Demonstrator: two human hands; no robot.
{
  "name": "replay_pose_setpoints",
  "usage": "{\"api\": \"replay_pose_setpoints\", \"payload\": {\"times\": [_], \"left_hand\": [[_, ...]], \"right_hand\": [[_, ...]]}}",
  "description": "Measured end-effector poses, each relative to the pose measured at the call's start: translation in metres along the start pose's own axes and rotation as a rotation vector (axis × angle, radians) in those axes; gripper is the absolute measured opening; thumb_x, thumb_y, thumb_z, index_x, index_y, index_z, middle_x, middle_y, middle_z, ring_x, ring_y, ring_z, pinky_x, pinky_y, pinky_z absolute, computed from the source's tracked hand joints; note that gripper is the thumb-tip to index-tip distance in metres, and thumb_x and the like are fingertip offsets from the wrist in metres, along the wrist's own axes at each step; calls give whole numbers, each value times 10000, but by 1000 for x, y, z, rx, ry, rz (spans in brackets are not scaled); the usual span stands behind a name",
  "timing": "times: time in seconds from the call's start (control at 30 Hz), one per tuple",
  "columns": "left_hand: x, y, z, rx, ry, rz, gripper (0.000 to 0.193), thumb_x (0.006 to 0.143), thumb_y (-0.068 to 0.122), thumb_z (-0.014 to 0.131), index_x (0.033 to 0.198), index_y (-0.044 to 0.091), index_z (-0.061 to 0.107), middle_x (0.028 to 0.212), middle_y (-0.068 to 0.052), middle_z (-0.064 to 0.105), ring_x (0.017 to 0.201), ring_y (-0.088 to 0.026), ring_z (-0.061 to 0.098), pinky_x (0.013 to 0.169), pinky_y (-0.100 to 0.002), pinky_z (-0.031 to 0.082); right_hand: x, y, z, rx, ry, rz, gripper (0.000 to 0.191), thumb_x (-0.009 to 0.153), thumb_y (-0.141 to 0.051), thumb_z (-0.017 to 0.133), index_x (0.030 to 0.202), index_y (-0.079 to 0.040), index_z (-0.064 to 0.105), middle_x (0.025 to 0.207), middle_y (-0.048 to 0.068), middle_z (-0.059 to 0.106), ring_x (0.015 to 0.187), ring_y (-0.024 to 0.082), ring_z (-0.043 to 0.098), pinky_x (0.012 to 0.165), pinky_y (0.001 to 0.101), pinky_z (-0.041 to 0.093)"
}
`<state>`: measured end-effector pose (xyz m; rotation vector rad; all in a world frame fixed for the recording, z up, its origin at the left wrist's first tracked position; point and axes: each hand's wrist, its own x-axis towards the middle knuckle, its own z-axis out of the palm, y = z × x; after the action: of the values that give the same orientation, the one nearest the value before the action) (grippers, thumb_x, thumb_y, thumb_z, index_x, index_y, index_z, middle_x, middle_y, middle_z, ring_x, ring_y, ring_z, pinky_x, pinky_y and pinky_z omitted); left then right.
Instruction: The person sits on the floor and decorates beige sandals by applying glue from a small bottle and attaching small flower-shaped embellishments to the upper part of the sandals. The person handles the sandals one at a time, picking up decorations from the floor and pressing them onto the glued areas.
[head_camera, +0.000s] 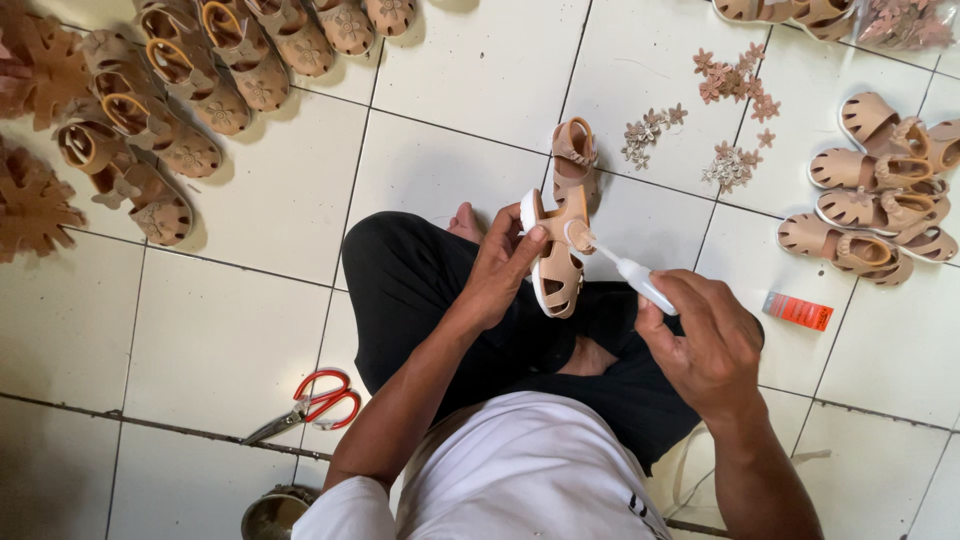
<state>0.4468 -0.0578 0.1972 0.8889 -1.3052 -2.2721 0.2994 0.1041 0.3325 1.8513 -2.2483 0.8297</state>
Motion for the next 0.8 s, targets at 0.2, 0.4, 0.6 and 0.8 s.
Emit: {"api": "replay_pose_setpoints", "payload": {"times": [0.2, 0.4, 0.6, 0.8], "left_hand": [[1, 1, 1, -5, -5, -13, 738, 972, 547, 612, 1462, 19, 449, 1173, -116, 603, 1035, -158, 598, 822, -284, 520], [-1, 4, 1, -20, -13, -1, 728, 974, 543, 608, 1461, 27, 448, 1193, -101, 601, 1060, -148, 594, 825, -279, 522], [0, 2, 1, 4, -8, -4, 731, 977, 534, 605, 1478, 29, 438, 1214, -110, 595, 1055, -155, 575, 807, -281, 493], [6, -10, -6, -30, 30, -6, 704, 996, 509, 616, 1486, 33, 447, 1229, -133, 567, 1116, -197, 563, 930, -331, 494]], "right_hand": [[1, 1, 0, 15, 19, 9, 262, 920, 30, 783, 1151, 15, 660, 1081, 131, 708, 935, 276, 717, 791, 370, 595], [1, 0, 3, 34, 15, 8, 266, 919, 30, 781, 1154, 19, 656, 1083, 142, 704, 937, 280, 721, 788, 363, 597], [6, 0, 4, 51, 30, 28, 265, 914, 36, 774, 1149, 26, 653, 1085, 147, 706, 938, 291, 717, 791, 375, 591], [-14, 19, 17, 106, 120, 191, 274, 873, 40, 792, 1122, 26, 677, 1072, 151, 676, 923, 287, 698, 820, 343, 571]]}}
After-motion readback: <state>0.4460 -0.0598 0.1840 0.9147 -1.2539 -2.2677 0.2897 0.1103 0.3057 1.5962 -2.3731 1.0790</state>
